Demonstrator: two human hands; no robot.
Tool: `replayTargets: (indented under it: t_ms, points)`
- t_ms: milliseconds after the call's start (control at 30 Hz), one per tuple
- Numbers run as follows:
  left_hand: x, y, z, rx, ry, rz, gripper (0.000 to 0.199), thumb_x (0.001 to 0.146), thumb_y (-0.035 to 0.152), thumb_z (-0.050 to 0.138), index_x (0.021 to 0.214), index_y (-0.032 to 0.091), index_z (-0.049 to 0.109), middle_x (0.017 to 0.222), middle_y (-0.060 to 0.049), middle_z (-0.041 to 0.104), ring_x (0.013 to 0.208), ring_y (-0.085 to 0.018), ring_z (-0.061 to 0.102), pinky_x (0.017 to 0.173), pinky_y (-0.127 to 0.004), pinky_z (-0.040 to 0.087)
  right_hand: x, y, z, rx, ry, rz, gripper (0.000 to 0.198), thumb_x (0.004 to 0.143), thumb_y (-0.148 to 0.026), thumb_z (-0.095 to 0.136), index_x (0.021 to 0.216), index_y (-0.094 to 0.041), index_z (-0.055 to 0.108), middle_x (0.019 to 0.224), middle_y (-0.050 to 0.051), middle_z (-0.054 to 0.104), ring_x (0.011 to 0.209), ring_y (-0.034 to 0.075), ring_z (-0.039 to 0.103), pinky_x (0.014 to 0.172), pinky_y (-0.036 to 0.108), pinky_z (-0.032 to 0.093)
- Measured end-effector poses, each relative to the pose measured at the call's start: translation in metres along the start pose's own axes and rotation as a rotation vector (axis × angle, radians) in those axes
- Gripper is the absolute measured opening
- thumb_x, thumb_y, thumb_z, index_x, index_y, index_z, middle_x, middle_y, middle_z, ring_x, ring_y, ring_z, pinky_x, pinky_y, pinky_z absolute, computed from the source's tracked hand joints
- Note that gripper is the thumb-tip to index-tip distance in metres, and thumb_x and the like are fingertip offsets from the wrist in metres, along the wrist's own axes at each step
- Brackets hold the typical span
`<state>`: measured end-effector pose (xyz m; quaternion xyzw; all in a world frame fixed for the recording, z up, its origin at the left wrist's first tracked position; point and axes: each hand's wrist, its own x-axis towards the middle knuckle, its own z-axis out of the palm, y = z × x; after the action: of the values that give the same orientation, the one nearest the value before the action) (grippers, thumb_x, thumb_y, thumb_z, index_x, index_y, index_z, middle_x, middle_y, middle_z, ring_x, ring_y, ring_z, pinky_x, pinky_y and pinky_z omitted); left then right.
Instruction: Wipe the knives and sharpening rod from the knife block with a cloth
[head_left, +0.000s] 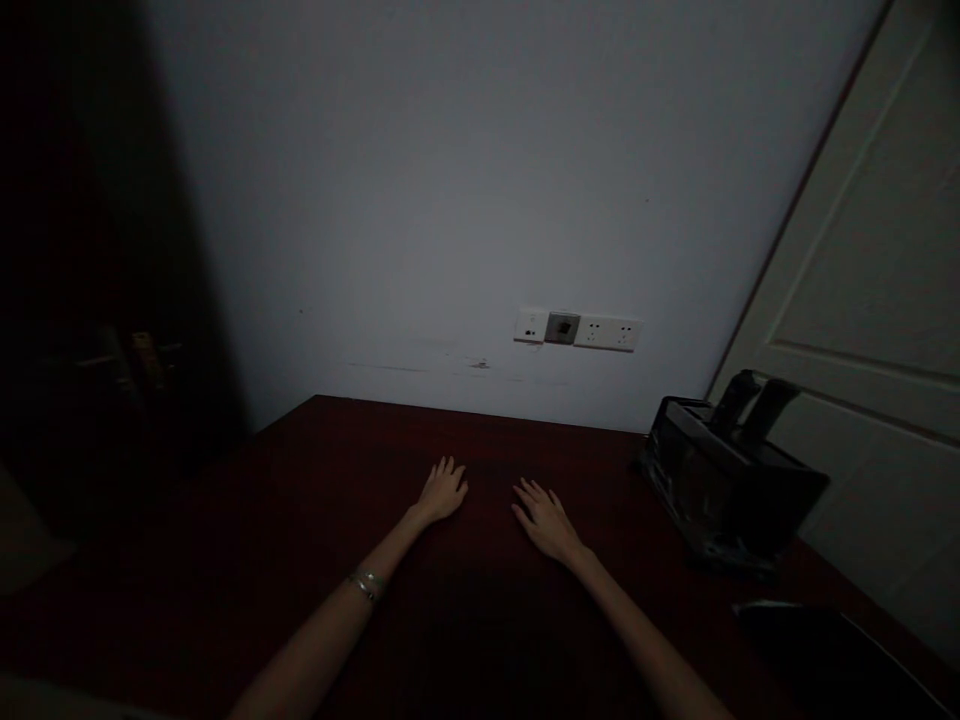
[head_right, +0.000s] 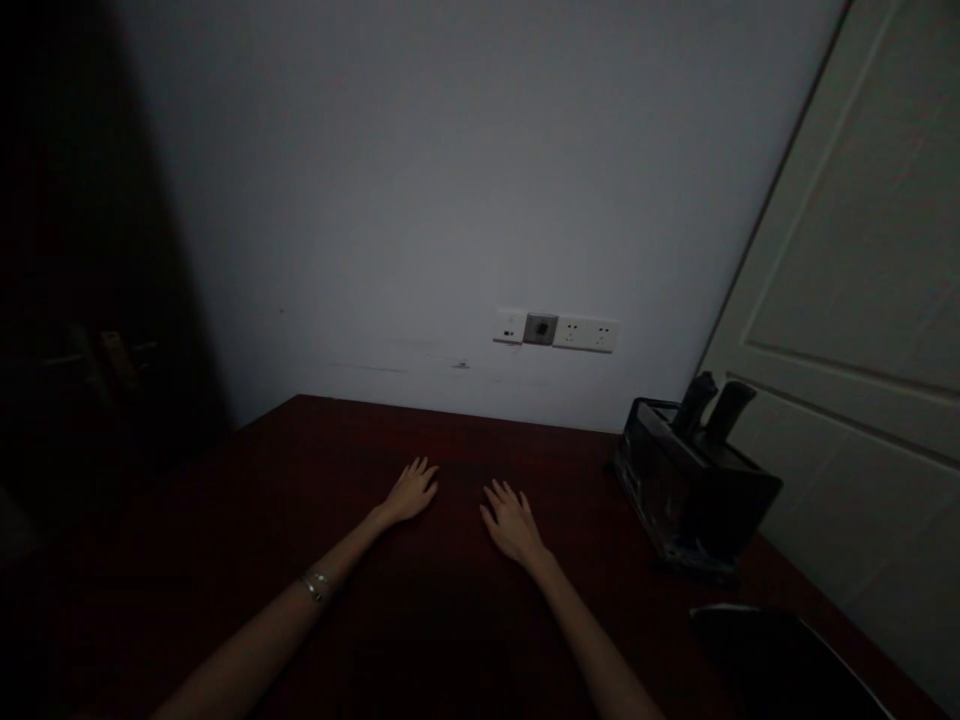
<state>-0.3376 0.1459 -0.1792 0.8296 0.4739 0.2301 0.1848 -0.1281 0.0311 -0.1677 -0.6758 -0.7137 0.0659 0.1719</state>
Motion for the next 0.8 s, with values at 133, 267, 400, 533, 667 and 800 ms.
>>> replayTargets:
  t_ms: [133, 267, 400, 533, 667, 800]
  points:
    - [-0.0022, 0.0006, 0.0023, 0.077, -0.015, 0.041, 0.048, 0.082, 0.036, 0.039, 0.124, 0.015, 0.048, 0.141, -0.014, 0.031, 0.133, -0.028, 0.016, 0.107, -0.042, 0.011, 0.0004, -0.0004, 0.0029, -0.031, 0.01, 0.003, 0.049, 0.088, -0.04, 0.027, 0.131, -0.018, 0.042, 0.141, 0.008, 0.034, 0.132, 0.023, 0.024, 0.106, 0.044, 0.015]
    - [-0.0037, 0.0015, 0.0037, 0.123, -0.01, 0.059, 0.049, 0.084, 0.036, 0.036, 0.126, 0.013, 0.046, 0.141, -0.015, 0.031, 0.133, -0.028, 0.016, 0.107, -0.041, 0.011, 0.0003, 0.0014, 0.0043, -0.037, 0.037, 0.003, 0.049, 0.088, -0.039, 0.028, 0.13, -0.018, 0.043, 0.14, 0.009, 0.036, 0.131, 0.023, 0.026, 0.106, 0.044, 0.016]
    - [-0.0049, 0.0011, 0.0035, 0.159, -0.01, 0.067, 0.05, 0.084, 0.036, 0.034, 0.127, 0.013, 0.045, 0.14, -0.015, 0.032, 0.133, -0.029, 0.017, 0.106, -0.041, 0.012, 0.0006, 0.0025, 0.0064, -0.044, 0.046, 0.0, 0.048, 0.088, -0.038, 0.028, 0.129, -0.019, 0.044, 0.139, 0.009, 0.037, 0.131, 0.023, 0.027, 0.105, 0.044, 0.017]
    - [-0.0047, 0.0008, 0.0025, 0.203, -0.022, 0.074, 0.052, 0.086, 0.038, 0.032, 0.129, 0.012, 0.043, 0.14, -0.015, 0.031, 0.133, -0.029, 0.018, 0.106, -0.041, 0.014, 0.0005, 0.003, 0.0066, -0.048, 0.052, -0.005, 0.048, 0.088, -0.038, 0.028, 0.129, -0.018, 0.045, 0.139, 0.009, 0.037, 0.13, 0.023, 0.028, 0.105, 0.043, 0.017]
    - [-0.0036, 0.0004, 0.002, 0.244, -0.037, 0.083, 0.052, 0.087, 0.038, 0.03, 0.13, 0.012, 0.041, 0.141, -0.016, 0.03, 0.133, -0.028, 0.018, 0.106, -0.041, 0.014, 0.0001, 0.0024, 0.0054, -0.058, 0.048, -0.005, 0.048, 0.088, -0.037, 0.028, 0.129, -0.018, 0.044, 0.139, 0.009, 0.037, 0.13, 0.023, 0.028, 0.106, 0.043, 0.017]
    - [-0.0025, 0.0004, 0.0016, 0.285, -0.06, 0.083, 0.052, 0.087, 0.037, 0.03, 0.13, 0.011, 0.04, 0.141, -0.017, 0.029, 0.132, -0.029, 0.019, 0.105, -0.043, 0.016, -0.0004, 0.0012, 0.0046, -0.068, 0.031, 0.011, 0.048, 0.088, -0.037, 0.028, 0.129, -0.018, 0.044, 0.14, 0.008, 0.036, 0.131, 0.022, 0.027, 0.106, 0.042, 0.016]
